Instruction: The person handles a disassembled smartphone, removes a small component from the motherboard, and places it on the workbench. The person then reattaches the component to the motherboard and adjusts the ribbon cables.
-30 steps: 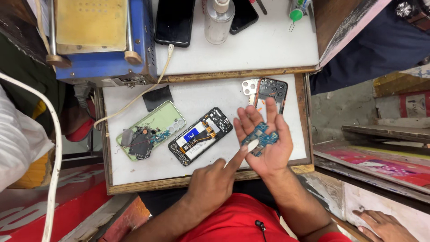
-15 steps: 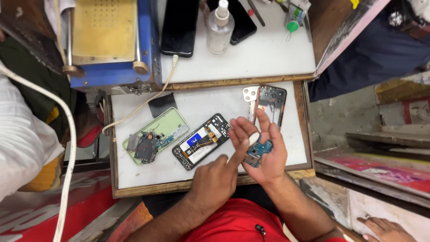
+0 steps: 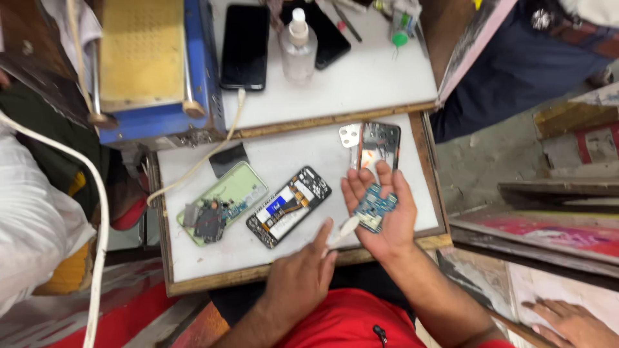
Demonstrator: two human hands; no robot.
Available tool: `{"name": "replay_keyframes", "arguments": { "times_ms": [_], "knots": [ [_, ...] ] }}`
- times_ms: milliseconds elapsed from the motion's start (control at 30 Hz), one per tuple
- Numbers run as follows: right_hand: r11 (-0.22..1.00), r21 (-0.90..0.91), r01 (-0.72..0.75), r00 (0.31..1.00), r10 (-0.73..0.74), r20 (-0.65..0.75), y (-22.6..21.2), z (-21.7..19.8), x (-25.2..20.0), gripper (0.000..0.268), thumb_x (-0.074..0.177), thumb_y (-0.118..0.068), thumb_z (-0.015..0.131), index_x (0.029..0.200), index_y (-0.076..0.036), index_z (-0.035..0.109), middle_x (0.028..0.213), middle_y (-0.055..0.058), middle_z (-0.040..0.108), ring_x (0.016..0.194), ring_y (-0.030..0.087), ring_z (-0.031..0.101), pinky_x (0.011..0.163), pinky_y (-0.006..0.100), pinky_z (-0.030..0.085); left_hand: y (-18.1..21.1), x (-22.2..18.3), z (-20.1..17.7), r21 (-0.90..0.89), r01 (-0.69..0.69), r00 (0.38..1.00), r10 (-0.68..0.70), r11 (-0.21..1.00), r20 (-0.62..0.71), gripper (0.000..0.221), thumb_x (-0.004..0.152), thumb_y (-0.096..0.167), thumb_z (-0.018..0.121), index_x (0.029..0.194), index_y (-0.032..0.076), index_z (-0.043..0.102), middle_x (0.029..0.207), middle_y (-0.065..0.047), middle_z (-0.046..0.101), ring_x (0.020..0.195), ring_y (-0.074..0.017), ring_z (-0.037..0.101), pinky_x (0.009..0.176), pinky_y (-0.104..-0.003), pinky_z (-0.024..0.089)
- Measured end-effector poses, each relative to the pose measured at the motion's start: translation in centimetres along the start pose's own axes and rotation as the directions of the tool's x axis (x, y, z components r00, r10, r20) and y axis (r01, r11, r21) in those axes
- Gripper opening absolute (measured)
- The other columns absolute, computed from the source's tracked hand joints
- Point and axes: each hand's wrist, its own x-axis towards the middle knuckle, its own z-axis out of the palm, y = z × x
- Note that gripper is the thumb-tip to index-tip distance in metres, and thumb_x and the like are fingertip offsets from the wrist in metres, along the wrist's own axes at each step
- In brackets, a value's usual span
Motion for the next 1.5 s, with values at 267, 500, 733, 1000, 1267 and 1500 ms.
{"name": "replay_keyframes", "arguments": {
  "times_ms": [267,500,733,1000,1267,1500],
  "knots": [
    [0.971,-0.108,-0.212,0.977,0.213,-0.004,3.1,0.3,-1.7,0.046,0.107,-0.047,0.047,0.096,-0.007,0.065,0.099,0.013,0.067,0.11,0.032,0.063,0.111,0.051,0.046,-1.5,2.3,-1.1,0.1,-0.197,0.979,0.201,0.975,-0.031,0.029,0.089,0.013,0.077,0.116,0.006,0.068,0.092,-0.006,0.071,0.075,-0.0225,0.072,0.061,-0.034,0.057],
    [0.978,-0.037,-0.206,0.973,0.201,-0.114,3.6,-1.1,-2.1,0.046,0.106,-0.048,0.048,0.098,-0.006,0.066,0.096,0.011,0.064,0.108,0.031,0.062,0.11,0.046,0.049,-0.9,3.7,-2.5,-0.008,-0.271,0.961,0.271,0.963,0.049,0.04,0.078,0.025,0.083,0.112,0.007,0.07,0.1,-0.01,0.072,0.074,-0.0224,0.073,0.058,-0.034,0.057],
    [0.909,-0.117,-0.4,0.914,0.386,-0.124,3.7,-0.1,-1.9,0.059,0.1,-0.057,0.044,0.11,-0.004,0.067,0.104,0.012,0.069,0.112,0.031,0.062,0.103,0.046,0.048,-3.0,3.7,-1.7,-0.014,-0.232,0.971,0.231,0.973,-0.061,0.025,0.091,0.014,0.077,0.113,0.004,0.069,0.104,-0.012,0.074,0.082,-0.0254,0.075,0.068,-0.036,0.06],
    [0.959,-0.051,-0.28,0.933,0.259,-0.249,2.8,-0.8,-0.4,0.06,0.102,-0.059,0.046,0.127,-0.007,0.063,0.122,0.016,0.066,0.116,0.032,0.06,0.101,0.047,0.048,-2.8,4.4,-0.3,-0.034,0.022,0.982,-0.028,0.999,-0.188,0.041,0.1,0.008,0.066,0.14,0.004,0.058,0.122,-0.02,0.069,0.109,-0.0392,0.073,0.085,-0.043,0.062],
    [0.977,-0.113,-0.18,0.984,0.178,-0.023,2.2,-0.2,-0.4,0.054,0.105,-0.057,0.042,0.121,-0.008,0.058,0.119,0.016,0.06,0.119,0.035,0.058,0.117,0.059,0.041,-3.7,2.1,0.3,0.119,0.012,0.997,-0.022,0.993,0.078,0.064,0.094,0.001,0.062,0.154,0.019,0.048,0.096,-0.013,0.065,0.069,-0.0297,0.069,0.058,-0.04,0.059],
    [0.967,-0.139,-0.214,0.973,0.225,0.062,2.1,-1.1,-0.6,0.057,0.107,-0.064,0.038,0.12,-0.011,0.054,0.107,0.008,0.053,0.109,0.026,0.054,0.115,0.058,0.042,-3.1,0.8,3.0,0.184,0.004,0.966,-0.052,0.983,0.255,0.071,0.089,0.005,0.062,0.156,0.019,0.045,0.08,-0.013,0.059,0.046,-0.0276,0.06,0.04,-0.042,0.053]
  ]
}}
